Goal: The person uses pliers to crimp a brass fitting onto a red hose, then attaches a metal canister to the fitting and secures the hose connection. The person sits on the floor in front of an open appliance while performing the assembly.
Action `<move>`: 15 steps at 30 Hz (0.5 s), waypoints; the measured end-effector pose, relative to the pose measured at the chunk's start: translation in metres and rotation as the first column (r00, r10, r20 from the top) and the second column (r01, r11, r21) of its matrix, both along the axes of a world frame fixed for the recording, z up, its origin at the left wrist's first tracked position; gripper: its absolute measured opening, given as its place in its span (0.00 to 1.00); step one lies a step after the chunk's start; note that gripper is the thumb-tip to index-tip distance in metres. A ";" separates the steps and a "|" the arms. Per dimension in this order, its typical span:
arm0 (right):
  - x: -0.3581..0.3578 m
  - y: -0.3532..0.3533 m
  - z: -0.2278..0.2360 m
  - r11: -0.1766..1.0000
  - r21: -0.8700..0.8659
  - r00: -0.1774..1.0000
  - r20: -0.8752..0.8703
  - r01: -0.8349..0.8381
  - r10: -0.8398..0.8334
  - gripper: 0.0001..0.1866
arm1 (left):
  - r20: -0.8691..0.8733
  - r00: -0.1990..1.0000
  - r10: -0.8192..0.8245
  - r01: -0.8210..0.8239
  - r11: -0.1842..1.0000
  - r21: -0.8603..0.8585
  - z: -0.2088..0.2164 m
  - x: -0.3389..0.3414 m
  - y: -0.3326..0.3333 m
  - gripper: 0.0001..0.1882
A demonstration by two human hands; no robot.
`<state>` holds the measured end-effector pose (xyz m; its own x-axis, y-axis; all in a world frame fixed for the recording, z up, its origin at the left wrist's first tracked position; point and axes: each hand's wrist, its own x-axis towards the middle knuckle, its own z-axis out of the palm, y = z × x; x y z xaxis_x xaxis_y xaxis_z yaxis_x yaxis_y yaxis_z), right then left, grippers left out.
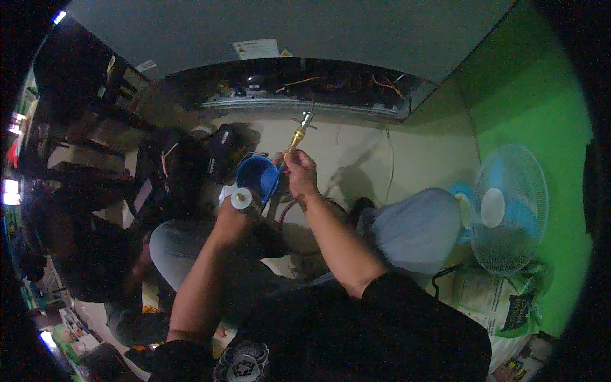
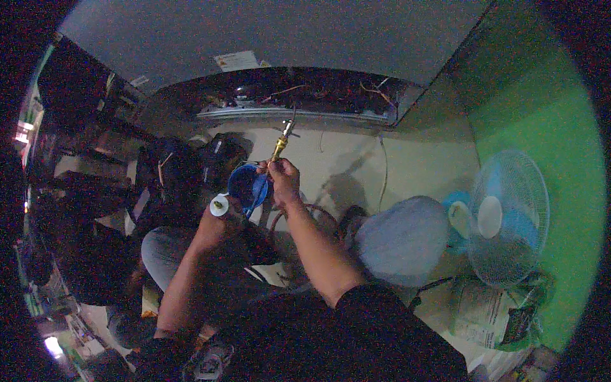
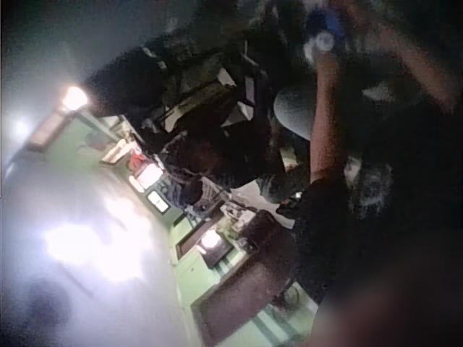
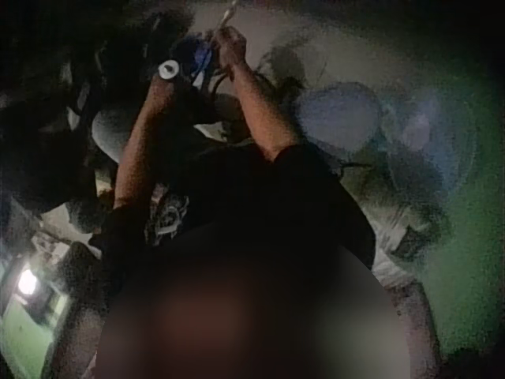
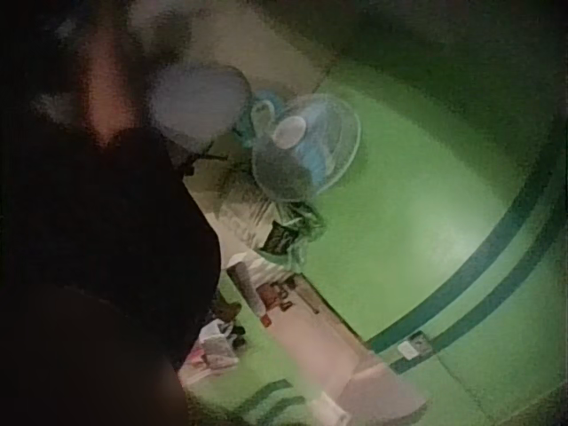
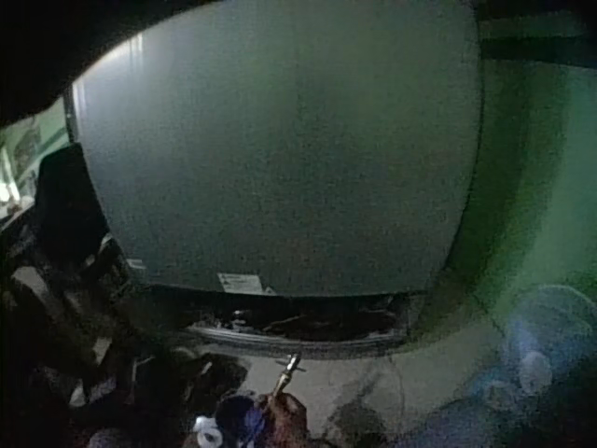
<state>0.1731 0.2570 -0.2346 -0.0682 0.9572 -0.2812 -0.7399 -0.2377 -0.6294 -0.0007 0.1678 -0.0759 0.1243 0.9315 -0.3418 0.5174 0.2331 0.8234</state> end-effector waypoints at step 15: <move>0.048 -0.021 0.208 0.713 0.200 0.401 0.908 -0.672 0.123 0.14 | 0.298 0.954 -0.013 -0.082 0.949 0.306 0.000 0.044 -0.006 0.23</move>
<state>0.2211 0.2365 -0.0265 -0.4951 0.8684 0.0259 0.2555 0.1741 -0.9510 0.0437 0.1617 -0.0763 0.1401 0.9901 0.0128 0.2385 -0.0463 0.9700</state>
